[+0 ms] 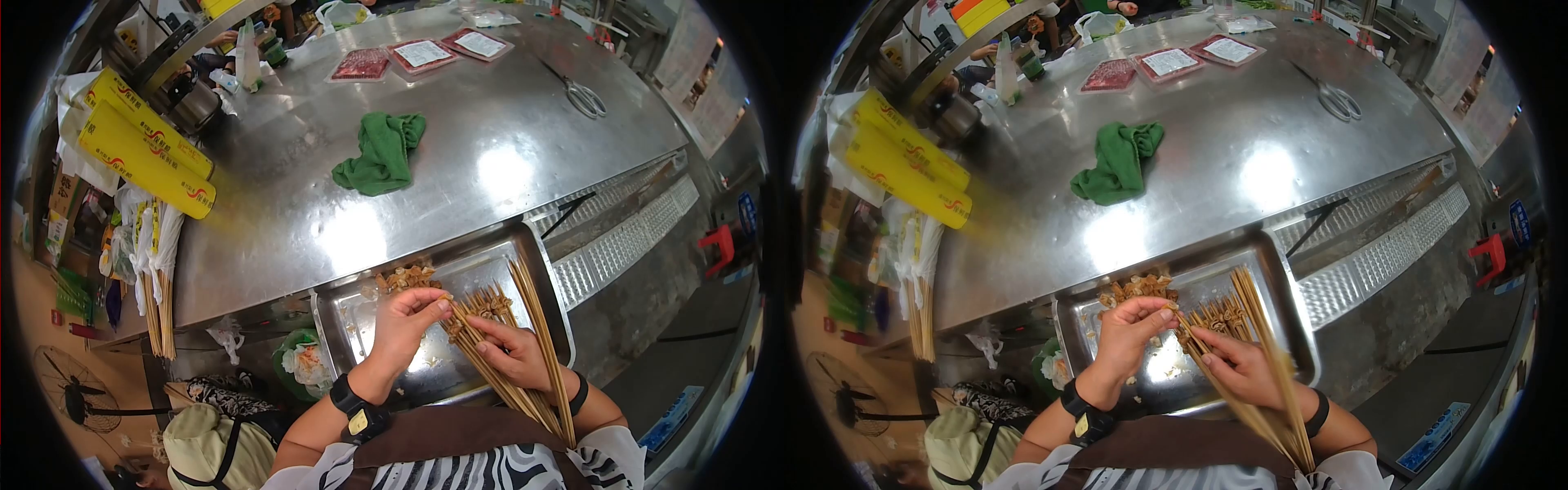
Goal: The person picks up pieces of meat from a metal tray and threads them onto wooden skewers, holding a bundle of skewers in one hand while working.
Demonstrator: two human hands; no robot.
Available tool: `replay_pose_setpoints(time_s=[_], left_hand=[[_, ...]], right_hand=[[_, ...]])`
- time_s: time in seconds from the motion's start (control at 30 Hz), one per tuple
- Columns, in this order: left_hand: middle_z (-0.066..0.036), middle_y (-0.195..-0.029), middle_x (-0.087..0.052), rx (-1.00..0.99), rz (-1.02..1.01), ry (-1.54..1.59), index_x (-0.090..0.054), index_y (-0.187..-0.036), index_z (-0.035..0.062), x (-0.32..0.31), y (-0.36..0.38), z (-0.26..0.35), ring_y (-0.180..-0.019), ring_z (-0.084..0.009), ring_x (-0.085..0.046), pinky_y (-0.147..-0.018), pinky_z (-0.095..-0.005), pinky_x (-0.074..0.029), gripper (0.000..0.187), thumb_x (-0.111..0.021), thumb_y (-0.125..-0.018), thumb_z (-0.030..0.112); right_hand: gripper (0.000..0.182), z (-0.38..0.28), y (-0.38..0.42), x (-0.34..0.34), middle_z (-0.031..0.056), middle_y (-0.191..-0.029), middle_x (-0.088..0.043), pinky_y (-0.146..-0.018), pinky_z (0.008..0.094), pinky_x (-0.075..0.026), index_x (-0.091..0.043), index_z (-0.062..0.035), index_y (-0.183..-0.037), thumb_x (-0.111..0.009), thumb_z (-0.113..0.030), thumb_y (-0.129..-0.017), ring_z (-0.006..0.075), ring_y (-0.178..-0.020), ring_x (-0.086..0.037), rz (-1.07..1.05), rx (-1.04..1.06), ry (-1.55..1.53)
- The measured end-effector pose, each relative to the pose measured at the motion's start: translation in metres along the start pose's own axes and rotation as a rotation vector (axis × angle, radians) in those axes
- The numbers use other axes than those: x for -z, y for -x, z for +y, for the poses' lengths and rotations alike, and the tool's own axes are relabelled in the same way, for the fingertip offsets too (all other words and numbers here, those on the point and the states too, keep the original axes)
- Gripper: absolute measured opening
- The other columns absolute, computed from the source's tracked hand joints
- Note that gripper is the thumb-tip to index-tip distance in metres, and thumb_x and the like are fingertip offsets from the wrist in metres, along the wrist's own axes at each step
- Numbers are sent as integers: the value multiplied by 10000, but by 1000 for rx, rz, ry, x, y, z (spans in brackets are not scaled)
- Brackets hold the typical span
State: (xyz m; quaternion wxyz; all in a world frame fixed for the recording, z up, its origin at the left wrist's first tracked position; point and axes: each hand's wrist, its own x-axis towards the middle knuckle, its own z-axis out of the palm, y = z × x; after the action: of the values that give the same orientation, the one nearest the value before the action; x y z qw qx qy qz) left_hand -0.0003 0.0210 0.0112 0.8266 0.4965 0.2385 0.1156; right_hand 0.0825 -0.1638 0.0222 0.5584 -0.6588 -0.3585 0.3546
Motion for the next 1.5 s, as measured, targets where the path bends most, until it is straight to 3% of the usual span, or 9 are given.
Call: replay_pose_setpoints(time_s=[0.13,0.63,0.77,1.13,1.5], left_hand=[[-109,-886,-648,-37,35,-110,-609,-958,-26,-6,4,2,-795,-154,-632,-747,-269,-526,148,-613,-810,-13],[-77,-821,-622,-95,88,44,-566,-960,-10,-18,4,-4,-717,-136,-616,-674,-252,-525,119,-580,-843,14],[-79,-824,-625,-93,69,-44,-589,-969,-10,-16,3,-7,-715,-140,-616,-672,-254,-525,127,-579,-849,31],[-95,-845,-638,207,82,206,-625,-935,-19,-14,4,2,-733,-174,-616,-694,-311,-517,137,-576,-859,83],[-101,-892,-640,224,76,205,-630,-916,-16,-23,12,2,-785,-161,-613,-721,-299,-509,129,-575,-860,86]], right_hand=[[408,1,0,1,32,-689,-560,-571,221,-423,-454,-16,-1273,-527,-101,-880,66,-623,-496,-5,-16,21],[417,-2,0,2,26,-689,-545,-562,217,-406,-445,-12,-1278,-525,-103,-880,61,-619,-477,-29,-41,26],[419,-2,0,0,16,-666,-531,-565,216,-405,-437,-12,-1283,-520,-99,-881,61,-613,-471,-13,-20,0],[423,-9,1,3,-34,-639,-486,-546,195,-361,-411,-27,-1297,-508,-92,-890,33,-597,-420,-71,-89,-67],[322,0,2,1,-4,-681,-480,-548,203,-357,-345,-21,-1197,-456,-30,-895,54,-578,-429,-84,-84,-297]])
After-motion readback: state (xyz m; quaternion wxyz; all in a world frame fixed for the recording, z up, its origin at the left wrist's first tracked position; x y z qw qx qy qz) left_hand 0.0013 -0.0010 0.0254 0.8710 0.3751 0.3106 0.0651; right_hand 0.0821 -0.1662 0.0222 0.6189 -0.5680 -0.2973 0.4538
